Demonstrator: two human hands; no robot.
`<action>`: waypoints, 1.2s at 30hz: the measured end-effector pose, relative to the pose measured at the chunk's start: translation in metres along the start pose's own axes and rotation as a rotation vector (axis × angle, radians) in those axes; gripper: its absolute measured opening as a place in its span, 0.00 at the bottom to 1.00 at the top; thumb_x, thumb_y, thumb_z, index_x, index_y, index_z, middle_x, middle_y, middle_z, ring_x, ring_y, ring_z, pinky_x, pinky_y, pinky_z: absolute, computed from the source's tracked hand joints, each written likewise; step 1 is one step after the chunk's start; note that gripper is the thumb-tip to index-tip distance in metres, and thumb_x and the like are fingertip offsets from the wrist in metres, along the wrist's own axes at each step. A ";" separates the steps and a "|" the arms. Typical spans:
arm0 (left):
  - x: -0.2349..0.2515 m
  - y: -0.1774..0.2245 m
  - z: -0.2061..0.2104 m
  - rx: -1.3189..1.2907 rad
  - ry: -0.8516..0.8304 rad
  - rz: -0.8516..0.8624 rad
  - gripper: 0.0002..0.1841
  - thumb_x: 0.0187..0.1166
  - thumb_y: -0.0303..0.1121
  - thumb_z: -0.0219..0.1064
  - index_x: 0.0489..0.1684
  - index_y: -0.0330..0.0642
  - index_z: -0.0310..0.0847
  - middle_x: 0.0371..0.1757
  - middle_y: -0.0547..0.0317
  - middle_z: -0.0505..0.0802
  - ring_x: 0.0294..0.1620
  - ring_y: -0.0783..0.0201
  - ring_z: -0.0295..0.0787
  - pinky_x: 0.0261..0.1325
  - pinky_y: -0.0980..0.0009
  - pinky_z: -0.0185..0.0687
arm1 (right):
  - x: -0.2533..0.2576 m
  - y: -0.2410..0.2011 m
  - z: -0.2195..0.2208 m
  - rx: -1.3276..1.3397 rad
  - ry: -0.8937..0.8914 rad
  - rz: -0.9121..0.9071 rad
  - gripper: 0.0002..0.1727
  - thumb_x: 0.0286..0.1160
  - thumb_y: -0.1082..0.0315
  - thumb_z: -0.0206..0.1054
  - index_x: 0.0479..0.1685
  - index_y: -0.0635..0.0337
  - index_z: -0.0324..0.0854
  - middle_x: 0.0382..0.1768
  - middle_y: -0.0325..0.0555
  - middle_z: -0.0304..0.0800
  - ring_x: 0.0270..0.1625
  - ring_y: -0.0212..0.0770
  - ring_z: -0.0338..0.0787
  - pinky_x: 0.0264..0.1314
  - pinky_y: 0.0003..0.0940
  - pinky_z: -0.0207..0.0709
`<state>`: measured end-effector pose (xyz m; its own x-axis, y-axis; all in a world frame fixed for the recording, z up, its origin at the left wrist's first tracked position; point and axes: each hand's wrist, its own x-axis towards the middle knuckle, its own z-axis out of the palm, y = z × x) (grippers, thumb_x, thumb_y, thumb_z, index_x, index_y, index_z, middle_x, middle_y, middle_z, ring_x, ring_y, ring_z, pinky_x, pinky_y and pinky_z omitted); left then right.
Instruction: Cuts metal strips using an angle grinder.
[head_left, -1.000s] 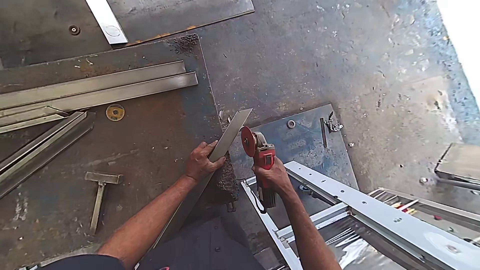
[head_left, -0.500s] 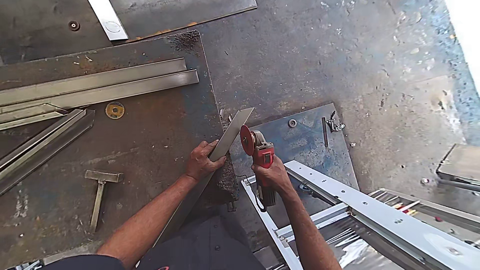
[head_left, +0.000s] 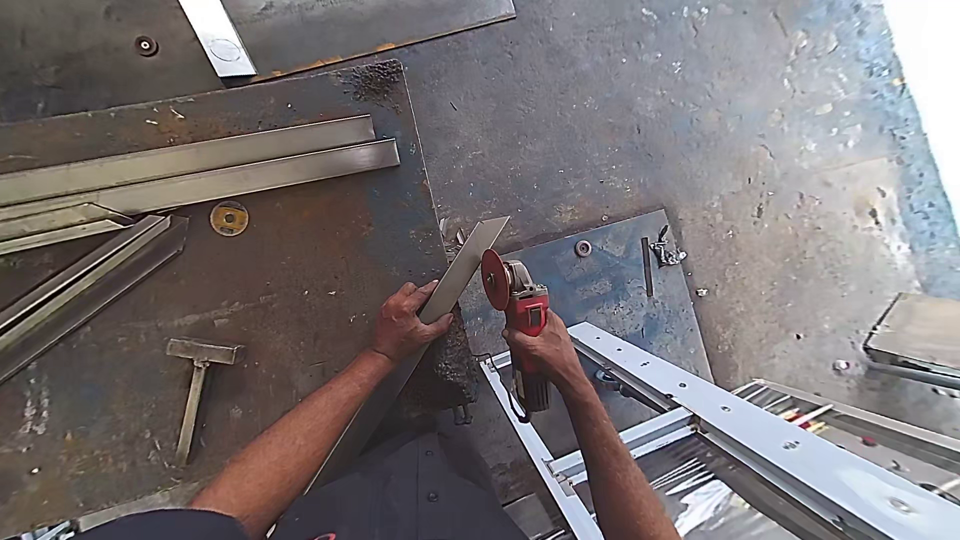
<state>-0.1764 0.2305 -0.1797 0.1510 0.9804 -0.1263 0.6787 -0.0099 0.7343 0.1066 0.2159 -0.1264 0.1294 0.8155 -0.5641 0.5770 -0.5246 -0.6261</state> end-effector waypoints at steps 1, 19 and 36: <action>0.000 0.000 0.000 0.000 -0.001 -0.002 0.36 0.64 0.64 0.74 0.69 0.52 0.89 0.45 0.54 0.93 0.44 0.60 0.91 0.52 0.60 0.88 | 0.000 -0.001 0.000 -0.005 0.003 0.003 0.41 0.43 0.45 0.83 0.61 0.57 0.80 0.44 0.40 0.92 0.46 0.33 0.92 0.53 0.38 0.86; 0.001 -0.001 0.002 -0.002 0.011 0.007 0.37 0.64 0.64 0.73 0.70 0.51 0.89 0.43 0.53 0.93 0.41 0.60 0.89 0.50 0.60 0.88 | 0.007 -0.002 0.003 -0.108 0.036 -0.018 0.43 0.47 0.47 0.83 0.66 0.62 0.79 0.50 0.49 0.92 0.54 0.40 0.91 0.62 0.46 0.82; 0.001 0.000 0.001 0.005 0.005 0.016 0.36 0.65 0.64 0.73 0.70 0.50 0.89 0.45 0.52 0.93 0.43 0.59 0.91 0.51 0.59 0.88 | 0.016 -0.002 0.009 -0.059 0.062 -0.044 0.42 0.45 0.49 0.84 0.65 0.60 0.79 0.48 0.45 0.93 0.52 0.37 0.92 0.60 0.44 0.85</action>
<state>-0.1758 0.2313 -0.1805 0.1588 0.9810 -0.1111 0.6801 -0.0271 0.7327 0.1003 0.2278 -0.1391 0.1511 0.8521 -0.5011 0.6291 -0.4739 -0.6161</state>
